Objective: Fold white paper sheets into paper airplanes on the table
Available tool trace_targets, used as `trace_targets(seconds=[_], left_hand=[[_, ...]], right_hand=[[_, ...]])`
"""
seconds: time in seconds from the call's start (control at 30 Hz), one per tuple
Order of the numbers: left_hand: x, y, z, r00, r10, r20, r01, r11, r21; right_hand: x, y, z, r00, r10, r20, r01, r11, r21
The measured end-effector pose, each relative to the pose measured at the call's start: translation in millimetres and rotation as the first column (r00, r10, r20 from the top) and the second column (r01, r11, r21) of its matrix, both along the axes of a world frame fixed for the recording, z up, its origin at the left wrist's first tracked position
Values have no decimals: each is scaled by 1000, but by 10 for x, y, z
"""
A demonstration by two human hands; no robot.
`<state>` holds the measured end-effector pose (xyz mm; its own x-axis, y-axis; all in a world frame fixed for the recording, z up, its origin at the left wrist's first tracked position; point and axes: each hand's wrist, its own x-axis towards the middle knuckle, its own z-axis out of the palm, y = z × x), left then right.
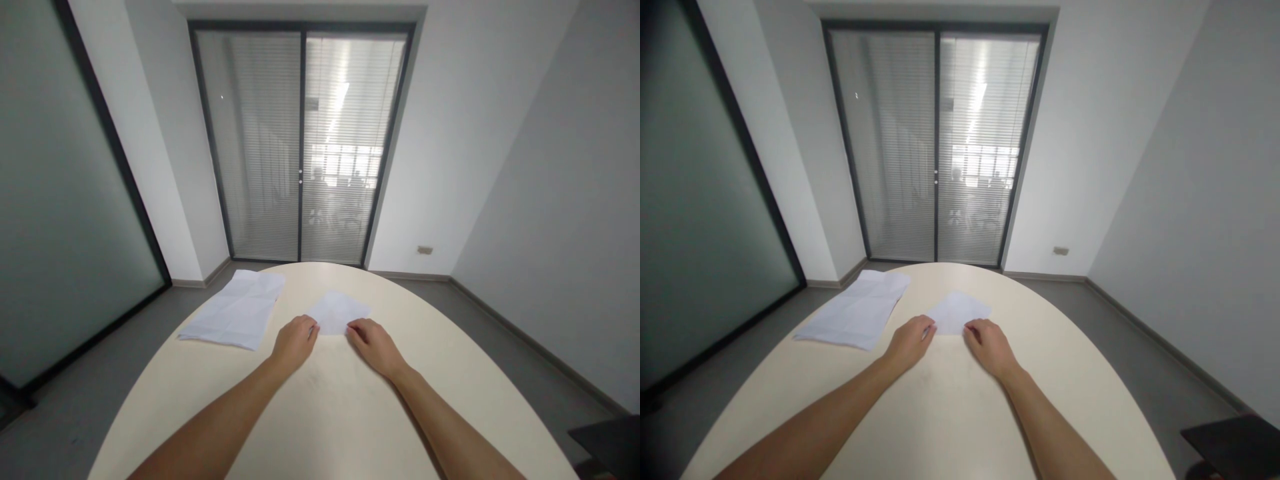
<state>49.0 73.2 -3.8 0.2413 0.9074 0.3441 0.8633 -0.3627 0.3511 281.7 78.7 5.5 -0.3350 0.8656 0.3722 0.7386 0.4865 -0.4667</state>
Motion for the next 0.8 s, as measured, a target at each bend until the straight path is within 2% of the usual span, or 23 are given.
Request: trace_targets(seconds=[0.27,0.43,0.8], left_hand=[[-17,23,-27,999,36,-39,-35,999,21],[-16,7,-4,998,49,-38,-49,999,3],[-24,-12,12,998,68,-19,-68,998,2]], right_hand=[[16,21,-38,999,26,-24,-25,1000,9],[13,13,-51,995,96,-15,-95,995,34],[-17,-28,-18,989,149,9,-149,989,-19]])
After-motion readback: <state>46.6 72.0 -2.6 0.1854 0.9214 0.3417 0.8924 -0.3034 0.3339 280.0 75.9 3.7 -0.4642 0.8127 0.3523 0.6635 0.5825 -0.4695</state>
